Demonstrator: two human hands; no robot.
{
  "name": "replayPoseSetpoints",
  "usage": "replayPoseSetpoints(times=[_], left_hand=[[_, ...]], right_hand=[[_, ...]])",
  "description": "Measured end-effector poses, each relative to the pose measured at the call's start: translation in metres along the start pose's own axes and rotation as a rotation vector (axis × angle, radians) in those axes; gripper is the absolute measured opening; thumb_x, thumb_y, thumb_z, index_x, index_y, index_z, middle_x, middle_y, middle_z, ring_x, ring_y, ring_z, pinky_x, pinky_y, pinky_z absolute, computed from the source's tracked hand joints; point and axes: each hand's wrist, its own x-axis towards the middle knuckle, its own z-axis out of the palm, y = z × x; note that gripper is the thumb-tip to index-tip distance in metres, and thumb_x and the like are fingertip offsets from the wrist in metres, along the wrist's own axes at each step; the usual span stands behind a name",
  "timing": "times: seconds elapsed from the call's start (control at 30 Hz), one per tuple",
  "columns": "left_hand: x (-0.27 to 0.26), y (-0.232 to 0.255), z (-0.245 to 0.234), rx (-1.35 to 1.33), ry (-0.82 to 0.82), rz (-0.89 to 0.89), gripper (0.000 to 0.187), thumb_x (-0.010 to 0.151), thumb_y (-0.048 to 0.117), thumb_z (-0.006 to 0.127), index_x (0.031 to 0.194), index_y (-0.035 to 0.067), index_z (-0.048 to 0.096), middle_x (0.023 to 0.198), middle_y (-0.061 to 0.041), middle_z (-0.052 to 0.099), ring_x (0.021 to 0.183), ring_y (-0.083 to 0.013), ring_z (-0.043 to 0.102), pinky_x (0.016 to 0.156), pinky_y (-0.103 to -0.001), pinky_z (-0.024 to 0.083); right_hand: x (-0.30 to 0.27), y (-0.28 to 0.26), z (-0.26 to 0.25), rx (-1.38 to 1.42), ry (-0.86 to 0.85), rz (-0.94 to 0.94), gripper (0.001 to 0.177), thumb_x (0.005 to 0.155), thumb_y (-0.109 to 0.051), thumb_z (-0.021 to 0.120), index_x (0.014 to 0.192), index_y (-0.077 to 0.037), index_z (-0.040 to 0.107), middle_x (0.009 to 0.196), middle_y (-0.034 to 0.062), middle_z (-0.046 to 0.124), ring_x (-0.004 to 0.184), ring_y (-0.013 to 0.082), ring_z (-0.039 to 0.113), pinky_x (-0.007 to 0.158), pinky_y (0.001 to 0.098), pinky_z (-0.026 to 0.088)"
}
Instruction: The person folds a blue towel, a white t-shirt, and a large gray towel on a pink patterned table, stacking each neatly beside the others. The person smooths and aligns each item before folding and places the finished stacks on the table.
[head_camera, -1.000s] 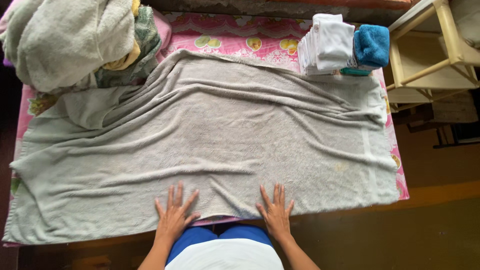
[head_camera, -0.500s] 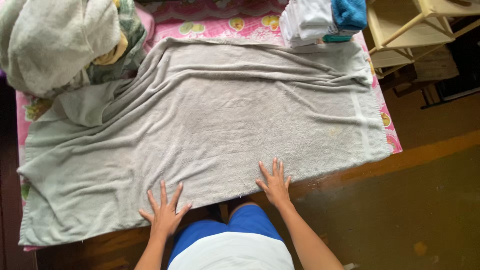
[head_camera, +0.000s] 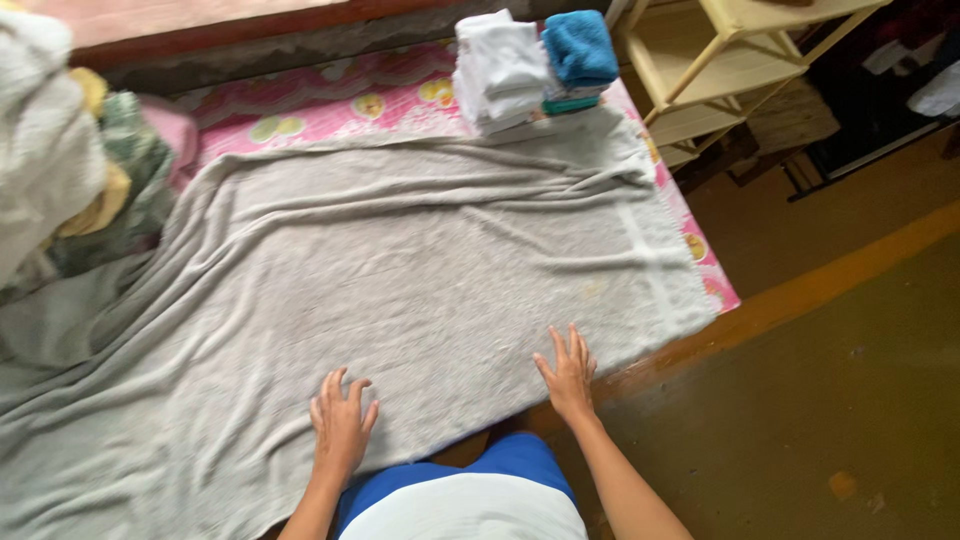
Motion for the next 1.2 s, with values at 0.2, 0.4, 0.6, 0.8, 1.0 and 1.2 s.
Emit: replayPoseSetpoints(times=[0.2,0.4,0.6,0.8,1.0,1.2], left_hand=[[0.075,0.139,0.052,-0.033,0.008,0.141,0.050,0.084,0.019,0.072,0.132,0.020,0.058,0.156,-0.012,0.035,0.151,-0.0328,0.028,0.119,-0.060,0.027],[0.100,0.278,0.096,0.066,-0.182,0.119,0.060,0.087,0.033,0.073,0.141,0.035,0.048,0.162,-0.005,0.026,0.154,-0.0280,0.019,0.118,-0.068,0.020],[0.095,0.320,0.100,0.127,-0.261,0.049,0.069,0.086,0.051,0.070,0.149,0.050,0.040,0.165,0.000,0.014,0.154,-0.0290,0.007,0.118,-0.071,0.011],[0.101,0.328,0.097,0.149,-0.313,-0.032,0.062,0.088,0.051,0.068,0.145,0.053,0.043,0.163,0.002,0.018,0.154,-0.0275,0.012,0.119,-0.068,0.013],[0.127,0.357,0.097,0.038,-0.286,-0.170,0.031,0.092,0.037,0.070,0.121,0.031,0.063,0.159,-0.005,0.030,0.153,-0.0272,0.020,0.122,-0.062,0.017],[0.142,0.408,0.107,-0.348,-0.378,-0.104,0.027,0.094,0.025,0.065,0.121,0.017,0.065,0.138,-0.008,0.060,0.123,-0.0253,0.064,0.109,-0.039,0.050]], right_hand=[[0.100,0.127,-0.051,0.029,0.246,-0.051,0.063,0.091,-0.042,0.068,0.146,-0.015,0.050,0.160,0.0207,0.034,0.146,0.0397,0.032,0.116,0.0580,0.027],[0.169,0.241,-0.101,-0.027,0.258,0.068,0.069,0.088,-0.037,0.072,0.148,-0.013,0.048,0.160,0.0235,0.031,0.145,0.0450,0.028,0.113,0.0608,0.026],[0.203,0.282,-0.126,-0.033,0.150,0.162,0.060,0.087,-0.034,0.073,0.143,-0.017,0.057,0.150,0.0163,0.044,0.140,0.0379,0.037,0.118,0.0522,0.032],[0.213,0.267,-0.133,0.136,-0.019,0.168,0.065,0.090,-0.032,0.069,0.151,-0.016,0.054,0.131,0.0189,0.055,0.120,0.0322,0.058,0.105,0.0437,0.046],[0.246,0.251,-0.132,0.352,-0.142,0.312,0.045,0.083,-0.032,0.078,0.116,-0.001,0.076,0.104,0.0178,0.080,0.094,0.0283,0.077,0.089,0.0396,0.056],[0.249,0.216,-0.158,0.842,-0.187,0.248,0.038,0.088,-0.019,0.073,0.116,0.007,0.071,0.107,0.0150,0.078,0.093,0.0228,0.072,0.083,0.0340,0.054]])
